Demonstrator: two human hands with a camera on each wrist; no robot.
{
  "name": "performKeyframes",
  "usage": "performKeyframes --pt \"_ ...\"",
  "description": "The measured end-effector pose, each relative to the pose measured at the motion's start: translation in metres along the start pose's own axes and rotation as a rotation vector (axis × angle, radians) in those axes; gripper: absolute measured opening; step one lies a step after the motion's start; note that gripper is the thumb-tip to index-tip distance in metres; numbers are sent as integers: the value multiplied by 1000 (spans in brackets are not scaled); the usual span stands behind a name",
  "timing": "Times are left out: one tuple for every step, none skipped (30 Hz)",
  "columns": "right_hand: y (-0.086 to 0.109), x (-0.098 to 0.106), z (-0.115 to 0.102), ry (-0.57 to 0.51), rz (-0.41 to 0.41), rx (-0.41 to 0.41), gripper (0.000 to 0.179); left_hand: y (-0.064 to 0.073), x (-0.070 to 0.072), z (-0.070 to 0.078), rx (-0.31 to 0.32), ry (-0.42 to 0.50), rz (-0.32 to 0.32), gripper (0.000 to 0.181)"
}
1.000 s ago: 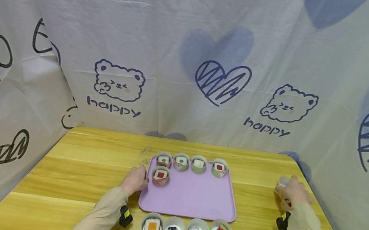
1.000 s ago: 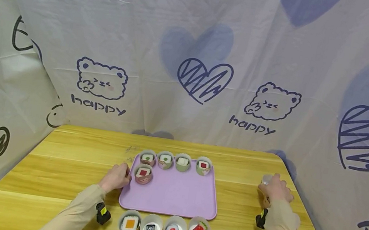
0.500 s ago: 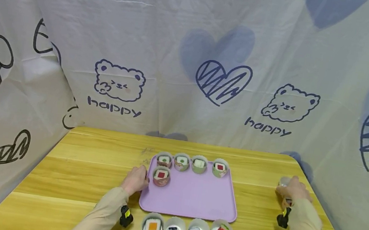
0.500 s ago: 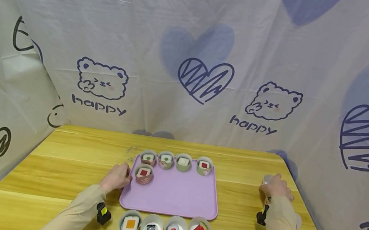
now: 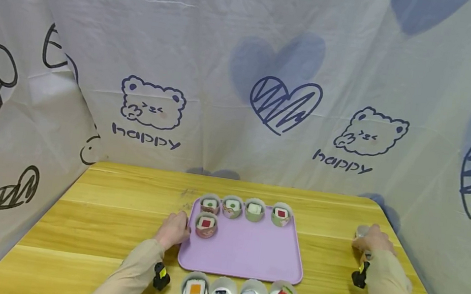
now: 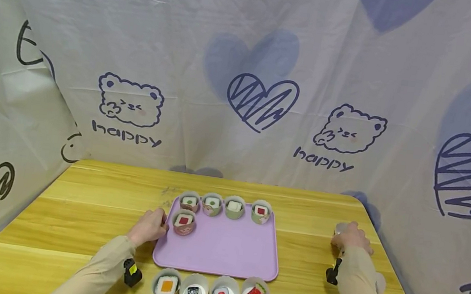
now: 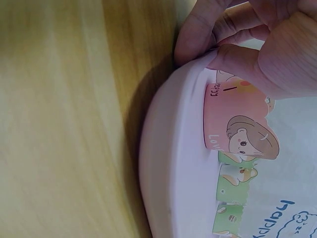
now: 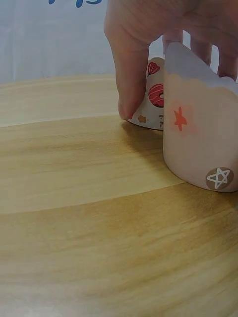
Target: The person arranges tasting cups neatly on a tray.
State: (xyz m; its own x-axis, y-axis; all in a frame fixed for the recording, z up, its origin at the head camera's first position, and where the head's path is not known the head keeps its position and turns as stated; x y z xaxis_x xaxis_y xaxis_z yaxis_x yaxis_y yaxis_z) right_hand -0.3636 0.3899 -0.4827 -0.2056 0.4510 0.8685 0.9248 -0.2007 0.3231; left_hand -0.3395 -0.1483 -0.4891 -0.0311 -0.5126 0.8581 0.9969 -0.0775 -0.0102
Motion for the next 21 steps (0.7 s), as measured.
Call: performKeyframes --pt "-1 0 0 -2 -2 -2 91 0 0 0 0 1 -1 10" --pt "-2 -1 1 -2 -3 -4 90 0 -1 0 1 2 -2 10" --pt "-2 -1 1 -3 -2 -6 89 0 -1 -1 1 3 -3 10" --pt "-3 -1 2 -2 0 -8 88 0 -1 -1 2 3 -4 10" --pt "-4 -1 2 -2 4 -10 85 -1 -1 -1 1 2 -4 10" --pt "-5 -1 3 -2 8 -11 84 -1 -1 -1 1 2 -4 10" --pt "-5 0 3 -6 13 -12 82 -1 -2 -1 2 3 -5 11" --pt "-6 0 4 -9 18 -12 81 -1 -2 -1 4 5 -7 11" --pt "-7 1 4 -11 24 -13 80 -2 -2 -1 5 5 -8 12" --pt "-7 2 5 -12 31 -16 78 -2 -3 -1 6 6 -8 12" --pt "-8 2 5 -17 37 -18 77 -2 -3 -1 8 7 -9 13" --pt "-8 3 5 -20 41 -20 76 -3 -3 -1 11 8 -11 13" --pt "-8 4 6 -22 49 -21 75 -3 -3 -1 15 9 -13 13" --pt "-9 4 6 -22 56 -22 75 -3 -3 -1 13 7 -11 12" --pt "-9 5 6 -24 65 -22 73 -3 -3 -1 12 5 -8 12" --pt "-9 6 5 -28 74 -16 73 -3 -3 -1 13 5 -8 11" --pt "-9 7 5 -31 85 -10 73 -3 -2 -1 12 5 -7 10" --pt "-10 8 4 -28 96 1 73 -3 -2 -1 12 4 -6 10" --pt "-10 8 4 -26 107 13 72 -2 -2 -1 11 2 -5 9" --pt "-11 9 3 -27 116 24 72 -2 -2 -1 11 1 -5 9" --pt "-11 10 3 -27 124 36 71 -2 -2 -1 12 2 -6 9"
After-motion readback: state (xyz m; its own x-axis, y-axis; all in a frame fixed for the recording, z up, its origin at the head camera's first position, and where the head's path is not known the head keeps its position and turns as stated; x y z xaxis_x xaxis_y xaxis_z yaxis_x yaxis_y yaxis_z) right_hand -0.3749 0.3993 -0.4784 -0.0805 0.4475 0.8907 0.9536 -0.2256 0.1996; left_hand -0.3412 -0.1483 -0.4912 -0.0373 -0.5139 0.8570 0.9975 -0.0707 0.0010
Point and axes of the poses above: each hand's wrist, its own y-axis away from the middle knuckle, its own x-axis out of the back of the hand, z = x × y, the point moved 9 cm from there along -y, towards the middle knuckle, and after that the axes turned 1 degree about -x, right-handed, at the moved point
